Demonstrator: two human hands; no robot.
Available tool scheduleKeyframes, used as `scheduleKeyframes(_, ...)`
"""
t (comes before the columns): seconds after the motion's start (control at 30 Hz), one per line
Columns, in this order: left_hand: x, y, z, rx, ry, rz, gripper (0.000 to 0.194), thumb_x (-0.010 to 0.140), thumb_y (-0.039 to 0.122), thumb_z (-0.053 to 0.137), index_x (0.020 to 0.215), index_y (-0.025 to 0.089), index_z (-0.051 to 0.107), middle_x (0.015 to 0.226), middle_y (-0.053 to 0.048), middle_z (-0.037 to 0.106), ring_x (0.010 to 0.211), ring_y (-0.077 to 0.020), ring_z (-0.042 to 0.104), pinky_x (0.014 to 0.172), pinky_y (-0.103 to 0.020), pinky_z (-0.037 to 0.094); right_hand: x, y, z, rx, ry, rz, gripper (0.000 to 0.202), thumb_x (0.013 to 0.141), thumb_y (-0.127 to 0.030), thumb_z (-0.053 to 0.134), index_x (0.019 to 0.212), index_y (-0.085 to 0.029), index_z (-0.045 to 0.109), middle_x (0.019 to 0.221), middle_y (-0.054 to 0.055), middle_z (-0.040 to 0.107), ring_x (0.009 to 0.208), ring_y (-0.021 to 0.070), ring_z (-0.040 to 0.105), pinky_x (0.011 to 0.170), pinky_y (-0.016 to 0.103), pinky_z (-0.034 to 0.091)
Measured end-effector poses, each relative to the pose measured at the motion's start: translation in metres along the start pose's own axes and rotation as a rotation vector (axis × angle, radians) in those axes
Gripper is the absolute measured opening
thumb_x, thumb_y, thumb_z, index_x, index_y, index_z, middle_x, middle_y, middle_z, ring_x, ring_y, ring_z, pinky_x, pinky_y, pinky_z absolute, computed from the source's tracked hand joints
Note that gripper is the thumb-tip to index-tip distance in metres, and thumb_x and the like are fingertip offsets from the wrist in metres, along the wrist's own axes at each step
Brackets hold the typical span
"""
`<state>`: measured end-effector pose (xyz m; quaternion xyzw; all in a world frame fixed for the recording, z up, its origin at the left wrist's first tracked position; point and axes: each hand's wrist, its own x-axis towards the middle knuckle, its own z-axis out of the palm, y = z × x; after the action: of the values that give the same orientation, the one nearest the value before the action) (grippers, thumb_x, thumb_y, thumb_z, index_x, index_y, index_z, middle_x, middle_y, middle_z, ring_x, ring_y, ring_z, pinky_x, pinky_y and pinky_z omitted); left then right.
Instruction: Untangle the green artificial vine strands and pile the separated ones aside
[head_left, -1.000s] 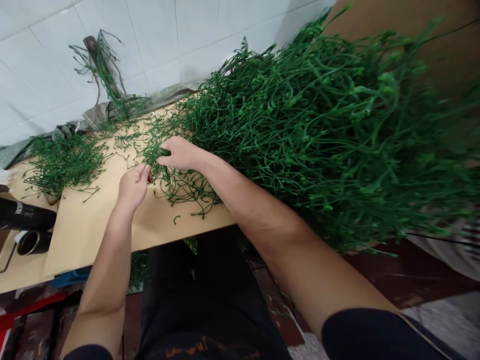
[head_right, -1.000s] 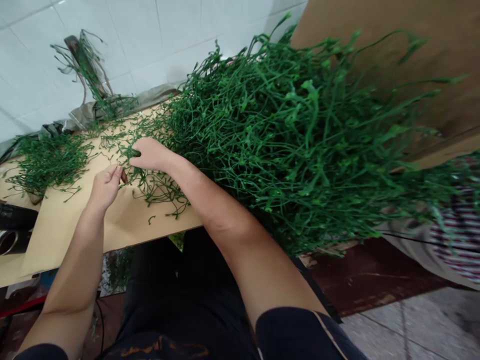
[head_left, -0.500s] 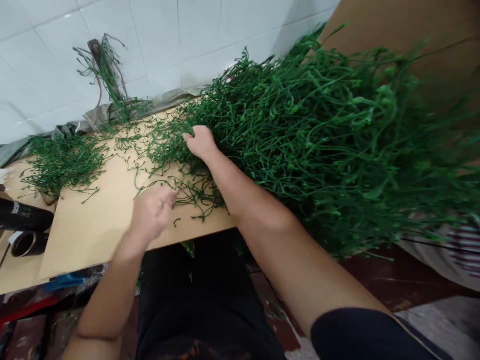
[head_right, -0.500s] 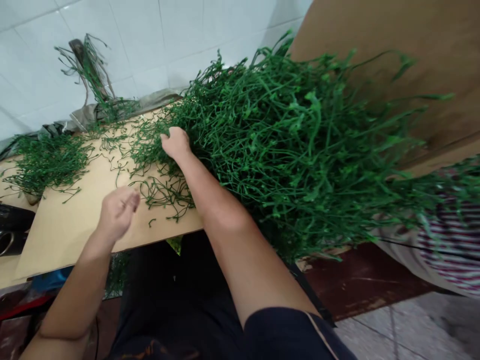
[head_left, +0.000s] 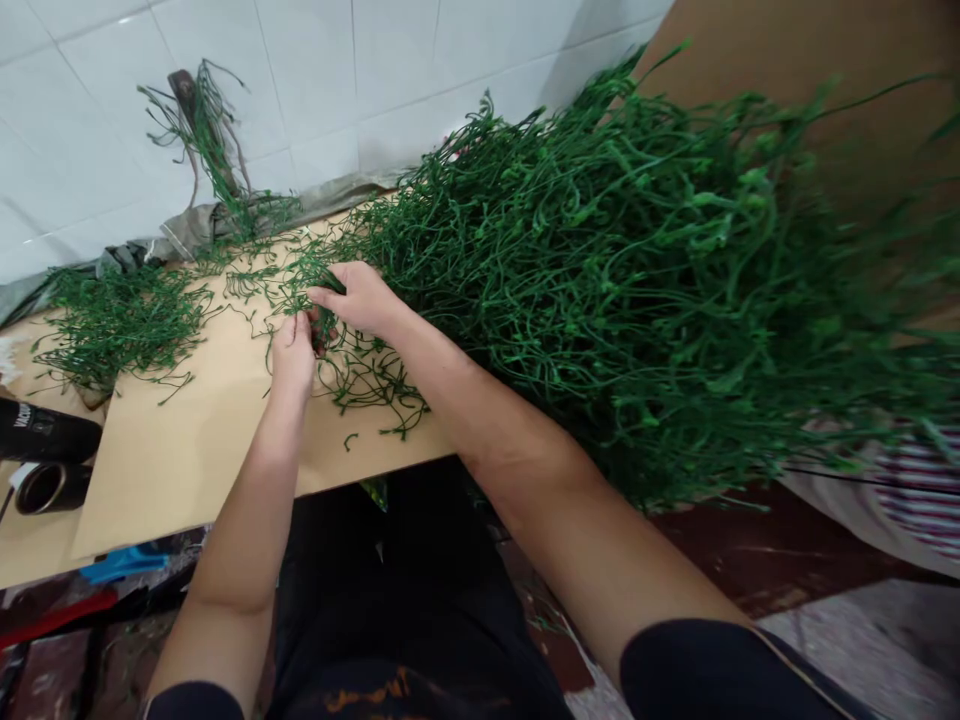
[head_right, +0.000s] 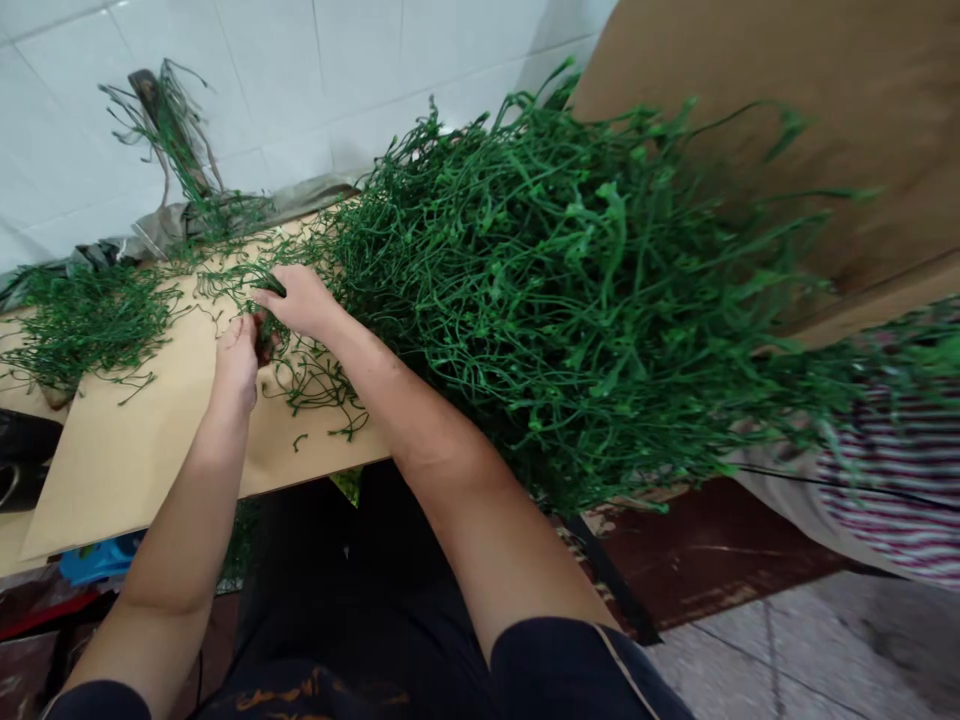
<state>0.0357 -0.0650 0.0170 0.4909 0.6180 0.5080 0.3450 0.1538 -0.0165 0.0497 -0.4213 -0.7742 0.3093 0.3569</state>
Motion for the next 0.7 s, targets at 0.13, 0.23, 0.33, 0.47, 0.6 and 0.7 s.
scheduleKeyframes(0.13,-0.003,-0.005,0.008,0.087,-0.04,0.045,0.052,0.088,0.063,0.03,0.083,0.018,0.056,0.059,0.0,0.05,0.053,-0.0118,0.05,0.051,-0.026,0.041,0.001,0.002,0.005,-0.066,0.061,0.073,0.023,0.086,-0.029,0.048,0.066,-0.018,0.046,0.063,0.0,0.045,0.065,0.0125,0.043,0.071,0.027,0.041)
scheduleKeyframes(0.23,-0.001,-0.008,0.012,0.155,-0.027,0.084,0.05,0.089,0.06,0.029,0.08,0.019,0.056,0.057,0.0,0.048,0.054,-0.0121,0.05,0.053,-0.027,0.041,0.007,0.009,0.015,-0.073,0.137,0.151,0.023,0.085,-0.029,0.047,0.065,-0.018,0.045,0.063,-0.001,0.041,0.065,0.0118,0.04,0.069,0.026,0.04)
scheduleKeyframes(0.33,0.003,-0.012,0.012,0.178,0.008,0.092,0.05,0.089,0.06,0.028,0.081,0.02,0.055,0.056,0.001,0.046,0.052,-0.0128,0.049,0.052,-0.028,0.04,0.017,0.015,0.028,0.007,0.162,0.215,0.024,0.084,-0.032,0.045,0.065,-0.017,0.049,0.062,-0.001,0.042,0.065,0.0121,0.043,0.067,0.024,0.04)
scheduleKeyframes(0.47,0.004,-0.014,0.004,0.147,0.005,0.039,0.052,0.087,0.064,0.026,0.084,0.02,0.054,0.052,0.003,0.041,0.046,-0.0121,0.044,0.048,-0.027,0.036,0.03,0.013,0.043,0.046,0.136,0.294,0.025,0.082,-0.036,0.045,0.07,-0.016,0.055,0.066,0.002,0.049,0.068,0.0138,0.049,0.069,0.026,0.043)
scheduleKeyframes(0.6,-0.003,-0.002,-0.004,0.003,0.017,-0.137,0.039,0.09,0.054,0.031,0.078,0.021,0.047,0.045,0.008,0.028,0.035,-0.0084,0.029,0.04,-0.024,0.026,0.037,0.005,0.052,0.03,0.094,0.34,0.026,0.082,-0.035,0.046,0.075,-0.014,0.059,0.073,0.005,0.056,0.072,0.0151,0.053,0.072,0.029,0.044)
scheduleKeyframes(0.7,-0.012,0.011,-0.008,-0.157,0.061,-0.263,0.028,0.093,0.035,0.033,0.07,0.021,0.039,0.042,0.01,0.019,0.032,-0.005,0.017,0.036,-0.021,0.015,0.041,-0.002,0.052,0.036,0.067,0.349,0.025,0.081,-0.034,0.05,0.075,-0.012,0.061,0.075,0.006,0.058,0.075,0.0154,0.055,0.074,0.028,0.044)
